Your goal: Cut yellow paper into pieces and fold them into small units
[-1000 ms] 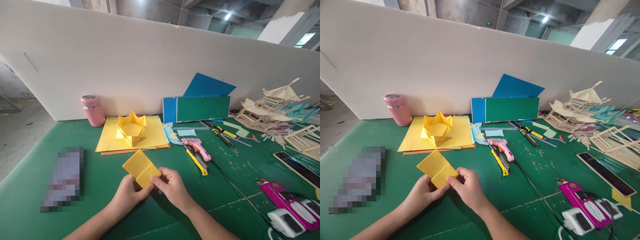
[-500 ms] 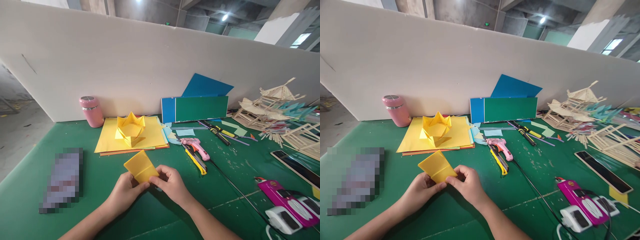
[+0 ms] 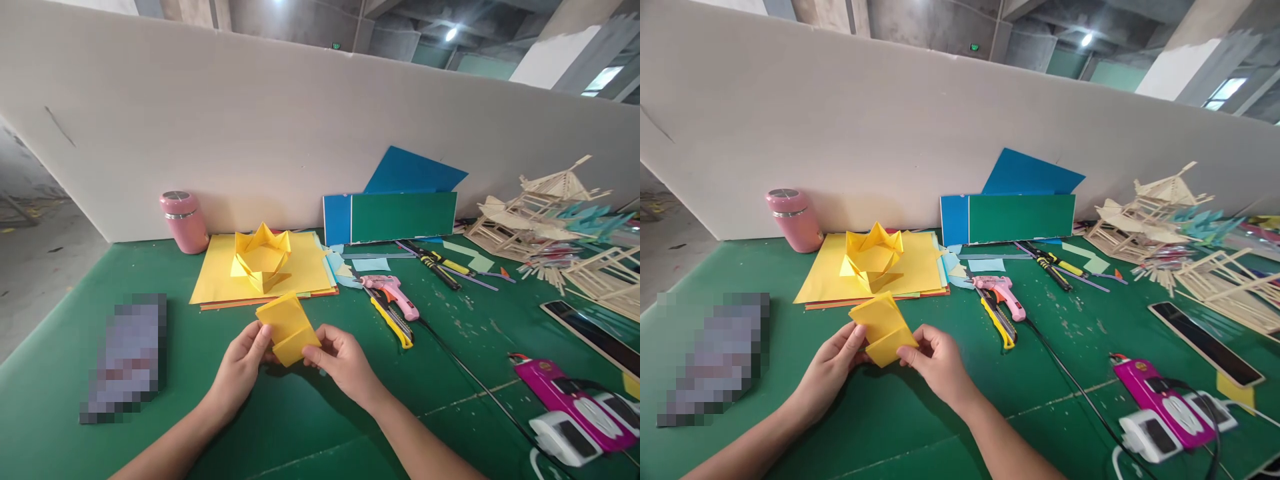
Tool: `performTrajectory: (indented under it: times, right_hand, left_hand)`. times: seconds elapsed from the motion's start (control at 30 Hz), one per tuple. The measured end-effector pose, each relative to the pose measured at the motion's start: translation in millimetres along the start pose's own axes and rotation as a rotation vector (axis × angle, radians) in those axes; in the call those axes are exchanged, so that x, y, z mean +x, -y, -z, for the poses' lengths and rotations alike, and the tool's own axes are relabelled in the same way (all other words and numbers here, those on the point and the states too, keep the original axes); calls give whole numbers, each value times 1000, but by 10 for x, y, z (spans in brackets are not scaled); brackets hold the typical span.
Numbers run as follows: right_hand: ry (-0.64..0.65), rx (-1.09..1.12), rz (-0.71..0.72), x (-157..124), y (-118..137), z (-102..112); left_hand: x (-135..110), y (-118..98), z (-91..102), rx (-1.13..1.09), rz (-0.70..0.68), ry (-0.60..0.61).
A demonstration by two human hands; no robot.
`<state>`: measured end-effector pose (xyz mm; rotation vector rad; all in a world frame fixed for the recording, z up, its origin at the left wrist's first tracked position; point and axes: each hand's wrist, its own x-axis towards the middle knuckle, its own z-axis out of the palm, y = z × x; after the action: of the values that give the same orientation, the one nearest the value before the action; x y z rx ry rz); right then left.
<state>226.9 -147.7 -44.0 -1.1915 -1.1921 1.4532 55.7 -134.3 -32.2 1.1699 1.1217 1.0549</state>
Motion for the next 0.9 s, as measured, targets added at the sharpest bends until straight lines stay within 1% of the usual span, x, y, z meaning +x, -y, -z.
performTrajectory:
  times: [0.17,0.23,0.33,0.4,0.53,0.63,0.8,0.9]
  right_hand:
    - [63,-1,42,-18,44,19]
    - [59,-17,65,-22,38,40]
    - [25,-50,63,-23,10,60]
    - [26,-54,39,-21,-2,59]
    - [34,-73,20,-14,16,42]
    - [11,-75,29,-8,38,36]
    - [-23,8,38,6,19,42]
    - [-24,39,13,11,-1,47]
  left_hand:
    - [-4,12,7,140,-6,-53]
    - [5,30,21,161,-16,-83]
    - [21,44,39,173,-14,-95]
    - [32,39,42,173,-13,-93]
    - [49,13,33,102,-29,-115]
    - [55,20,34,78,-39,-100]
    - [43,66,40,145,-8,-32]
    - [30,58,38,186,22,-26]
